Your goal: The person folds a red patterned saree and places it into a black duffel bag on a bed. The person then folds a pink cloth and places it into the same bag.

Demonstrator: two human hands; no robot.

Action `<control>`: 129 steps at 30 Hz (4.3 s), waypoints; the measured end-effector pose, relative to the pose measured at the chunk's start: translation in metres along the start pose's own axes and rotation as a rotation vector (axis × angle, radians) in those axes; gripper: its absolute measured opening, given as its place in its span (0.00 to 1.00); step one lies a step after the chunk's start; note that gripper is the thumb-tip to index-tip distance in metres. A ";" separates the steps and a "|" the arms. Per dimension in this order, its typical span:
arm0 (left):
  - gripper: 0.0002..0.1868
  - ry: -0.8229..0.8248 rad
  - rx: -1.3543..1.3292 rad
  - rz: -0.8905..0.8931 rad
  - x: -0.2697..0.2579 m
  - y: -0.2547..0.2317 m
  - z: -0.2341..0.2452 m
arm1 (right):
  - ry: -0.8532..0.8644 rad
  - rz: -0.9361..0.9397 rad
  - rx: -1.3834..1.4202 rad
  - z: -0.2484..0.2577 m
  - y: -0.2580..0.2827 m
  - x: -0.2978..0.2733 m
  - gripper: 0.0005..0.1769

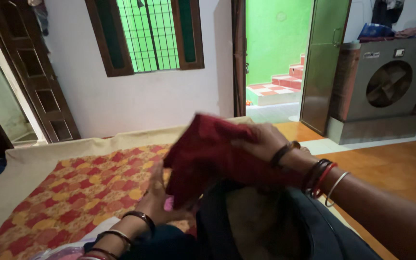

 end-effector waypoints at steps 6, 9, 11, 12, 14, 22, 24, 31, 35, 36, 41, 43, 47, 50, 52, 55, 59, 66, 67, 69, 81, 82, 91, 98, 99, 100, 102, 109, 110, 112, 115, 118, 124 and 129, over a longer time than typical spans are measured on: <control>0.83 -0.305 -0.764 0.095 0.014 -0.018 0.069 | -0.043 -0.312 0.629 0.080 -0.007 0.032 0.29; 0.69 -0.256 -1.189 0.398 0.005 -0.008 0.068 | -0.010 -0.756 0.702 0.088 -0.064 0.008 0.28; 0.61 -0.079 -1.331 0.463 0.001 -0.019 0.042 | 0.120 -0.940 0.800 0.064 -0.104 -0.008 0.29; 0.60 0.017 -1.400 0.495 -0.004 -0.026 0.022 | 0.249 -1.010 0.862 0.034 -0.120 -0.021 0.31; 0.54 0.062 -1.400 0.647 -0.013 -0.028 -0.015 | 0.395 -1.022 0.937 -0.040 -0.147 -0.054 0.31; 0.41 0.308 -1.191 0.648 -0.010 -0.017 -0.142 | 0.900 -0.704 0.073 -0.166 -0.247 -0.150 0.34; 0.35 0.283 -1.040 0.484 0.004 0.002 -0.146 | 0.912 -0.710 0.078 -0.165 -0.254 -0.147 0.32; 0.23 0.147 -1.081 0.358 0.021 -0.011 -0.137 | 0.924 -0.809 0.168 -0.158 -0.255 -0.154 0.29; 0.20 0.142 -1.249 0.281 0.037 -0.092 -0.092 | 0.904 -0.841 0.194 -0.134 -0.277 -0.148 0.29; 0.19 0.136 -1.359 0.178 0.040 -0.121 -0.083 | 0.882 -0.832 0.200 -0.123 -0.285 -0.146 0.28; 0.14 0.151 -1.502 0.129 0.036 -0.198 -0.080 | 0.826 -0.888 0.184 -0.090 -0.322 -0.155 0.29; 0.13 0.137 -1.519 0.146 0.031 -0.208 -0.088 | 0.807 -0.937 0.209 -0.082 -0.317 -0.160 0.33; 0.13 0.076 -1.515 0.159 0.032 -0.211 -0.094 | 0.687 -0.833 0.192 -0.050 -0.258 -0.125 0.38; 0.12 -0.003 -1.453 0.318 0.037 -0.204 -0.103 | 0.716 -0.790 0.420 -0.026 -0.177 -0.101 0.43; 0.12 0.007 -1.474 0.323 0.042 -0.207 -0.108 | 0.825 -0.660 0.485 -0.008 -0.117 -0.093 0.46; 0.13 0.027 -1.386 0.415 0.050 -0.199 -0.120 | 0.976 -0.440 0.117 0.006 -0.054 -0.093 0.50; 0.12 0.068 -1.436 0.447 0.065 -0.186 -0.146 | 0.969 -0.251 -0.402 -0.006 -0.025 -0.101 0.51; 0.27 0.209 -1.184 0.318 0.080 -0.154 -0.211 | 0.847 -0.248 -0.437 -0.036 -0.115 -0.104 0.28; 0.30 0.201 -1.080 0.307 0.077 -0.146 -0.218 | 0.864 -0.254 -0.397 -0.036 -0.136 -0.104 0.29; 0.38 0.207 -0.866 0.412 0.050 -0.123 -0.237 | 0.887 -0.406 -0.302 -0.031 -0.181 -0.115 0.29; 0.39 0.221 -0.589 0.500 0.013 -0.065 -0.331 | 0.637 -0.544 -0.109 -0.017 -0.244 -0.114 0.28; 0.38 0.165 -0.604 0.486 0.019 -0.070 -0.318 | 0.527 -0.483 -0.093 -0.011 -0.244 -0.104 0.28; 0.38 0.007 -0.975 0.219 0.060 -0.150 -0.037 | 0.100 -0.440 -0.110 0.104 -0.352 -0.062 0.31; 0.42 0.071 -0.657 0.206 0.013 -0.068 0.055 | 0.201 -0.629 0.028 0.010 -0.458 -0.144 0.33; 0.43 0.139 -0.436 0.312 0.005 -0.043 0.046 | 0.260 -0.633 0.007 -0.014 -0.461 -0.160 0.33; 0.43 0.207 -0.216 0.417 -0.009 -0.016 0.038 | 0.324 -0.641 -0.015 -0.032 -0.463 -0.177 0.33; 0.47 0.298 -0.083 0.407 -0.017 0.014 0.015 | 0.386 -0.618 -0.121 -0.052 -0.459 -0.191 0.34; 0.50 0.313 -0.333 0.187 0.021 0.050 -0.043 | 0.451 -0.489 -0.488 -0.044 -0.375 -0.148 0.42; 0.50 0.299 -0.346 0.161 0.024 0.054 -0.048 | 0.448 -0.448 -0.510 -0.047 -0.357 -0.143 0.45; 0.50 0.324 -0.210 0.156 0.018 0.066 -0.057 | 0.443 -0.363 -0.552 -0.055 -0.319 -0.139 0.51; 0.53 0.429 -0.091 0.232 -0.005 0.082 -0.066 | 0.698 -0.277 -0.435 -0.085 -0.274 -0.151 0.44; 0.59 0.594 -0.167 0.498 -0.030 0.100 -0.074 | 0.984 -0.213 -0.478 -0.106 -0.249 -0.177 0.38; 0.58 0.532 -0.089 0.308 -0.016 0.095 -0.081 | 1.247 -0.239 -0.455 -0.106 -0.251 -0.206 0.51; 0.58 0.448 -0.086 0.129 0.002 0.080 -0.089 | 1.021 -0.159 -0.462 -0.131 -0.210 -0.170 0.57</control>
Point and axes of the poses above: each hand's wrist, its own x-axis towards the middle knuckle, its own z-axis out of the back of the hand, y = z × x, the point moved 8 cm from there along x, towards the middle knuckle, and after that the axes turned 8 degrees about -x, right-handed, at the moved point
